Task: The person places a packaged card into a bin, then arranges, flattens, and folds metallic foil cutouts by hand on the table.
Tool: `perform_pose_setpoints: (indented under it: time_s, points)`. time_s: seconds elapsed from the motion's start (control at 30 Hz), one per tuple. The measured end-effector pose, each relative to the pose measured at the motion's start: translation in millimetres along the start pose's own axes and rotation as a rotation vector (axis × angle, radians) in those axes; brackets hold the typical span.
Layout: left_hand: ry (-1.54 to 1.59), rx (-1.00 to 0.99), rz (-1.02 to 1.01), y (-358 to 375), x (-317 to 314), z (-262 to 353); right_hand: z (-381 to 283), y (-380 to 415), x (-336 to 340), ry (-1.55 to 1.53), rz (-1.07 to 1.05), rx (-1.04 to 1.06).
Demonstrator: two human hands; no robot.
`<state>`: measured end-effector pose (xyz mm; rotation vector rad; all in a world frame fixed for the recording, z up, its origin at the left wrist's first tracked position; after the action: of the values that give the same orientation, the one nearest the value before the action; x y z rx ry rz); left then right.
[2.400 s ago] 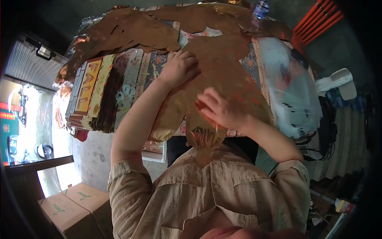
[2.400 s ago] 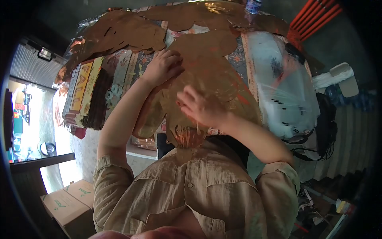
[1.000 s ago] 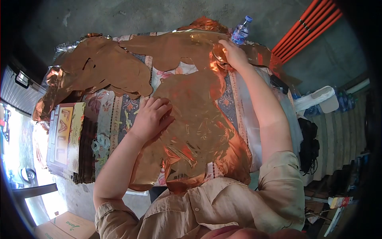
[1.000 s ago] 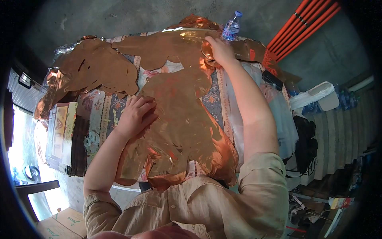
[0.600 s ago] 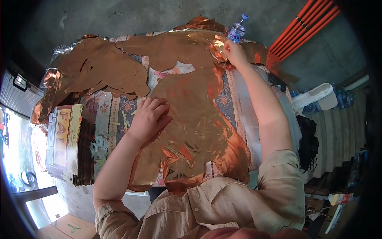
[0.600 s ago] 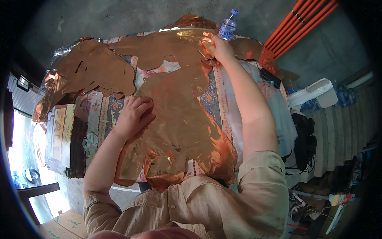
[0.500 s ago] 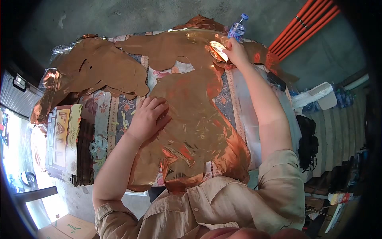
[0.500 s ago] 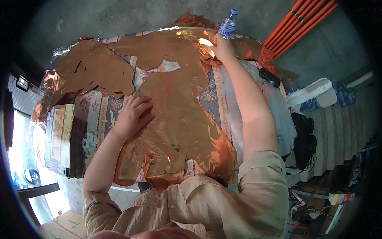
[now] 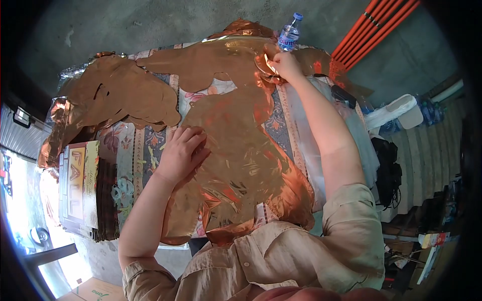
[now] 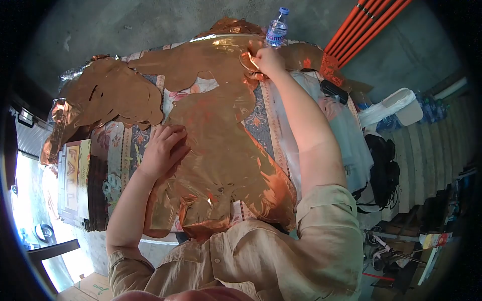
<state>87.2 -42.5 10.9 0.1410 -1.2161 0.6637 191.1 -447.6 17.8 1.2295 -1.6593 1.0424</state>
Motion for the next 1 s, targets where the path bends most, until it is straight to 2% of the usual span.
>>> perform_pose_setpoints:
  time_s: [0.1, 0.17, 0.33, 0.43, 0.47, 0.5, 0.6, 0.63, 0.7, 0.73, 0.83, 0.97, 1.0]
  points:
    - [-0.011, -0.003, -0.006, 0, 0, -1, 8, -5, 9, -0.012, 0.123, -0.059]
    - [-0.010, -0.002, -0.004, 0, 0, -1, 18, -5, 17, -0.213, 0.236, 0.054]
    - [0.003, 0.017, -0.016, 1, 1, 1, 24, -6, 28, -0.220, 0.120, -0.055]
    - [-0.007, 0.009, -0.009, 1, 1, 0, 23, -3, 26, -0.338, 0.203, -0.058]
    - [0.001, 0.010, -0.014, 1, 1, 0, 21, -3, 27, -0.164, 0.253, -0.083]
    - [0.010, 0.012, -0.019, 1, 1, 0, 26, -5, 26, -0.166, 0.251, -0.081]
    - [0.007, 0.010, -0.011, 1, 0, -1, 37, -8, 23, -0.136, 0.020, 0.018]
    - [0.007, 0.011, -0.012, 1, 0, -1, 37, -7, 18, -0.136, 0.019, 0.018]
    - [-0.002, 0.015, -0.016, 1, 0, 0, 19, 2, 11, -0.186, 0.153, 0.354]
    - [0.000, 0.015, -0.017, 1, 0, 0, 8, 14, 17, -0.102, 0.054, 0.184]
    - [0.002, 0.018, -0.020, 1, 0, 0, -20, 28, 24, 0.023, 0.005, 0.091]
    - [-0.017, 0.000, 0.003, 1, -3, -3, -20, 30, 13, 0.206, 0.012, 0.080]
    - [-0.022, -0.013, 0.020, 1, -3, -3, -19, 31, 11, 0.319, -0.043, 0.087]
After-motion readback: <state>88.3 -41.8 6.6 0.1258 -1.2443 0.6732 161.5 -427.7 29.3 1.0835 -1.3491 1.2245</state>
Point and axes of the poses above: each hand's wrist, its own y-axis away from the middle knuckle, its own x-axis out of the back of the hand, z = x × y, the point moved 1 cm from there along -y, towards the middle knuckle, and after that the axes turned 9 degrees about -z, right-handed, at the moved point
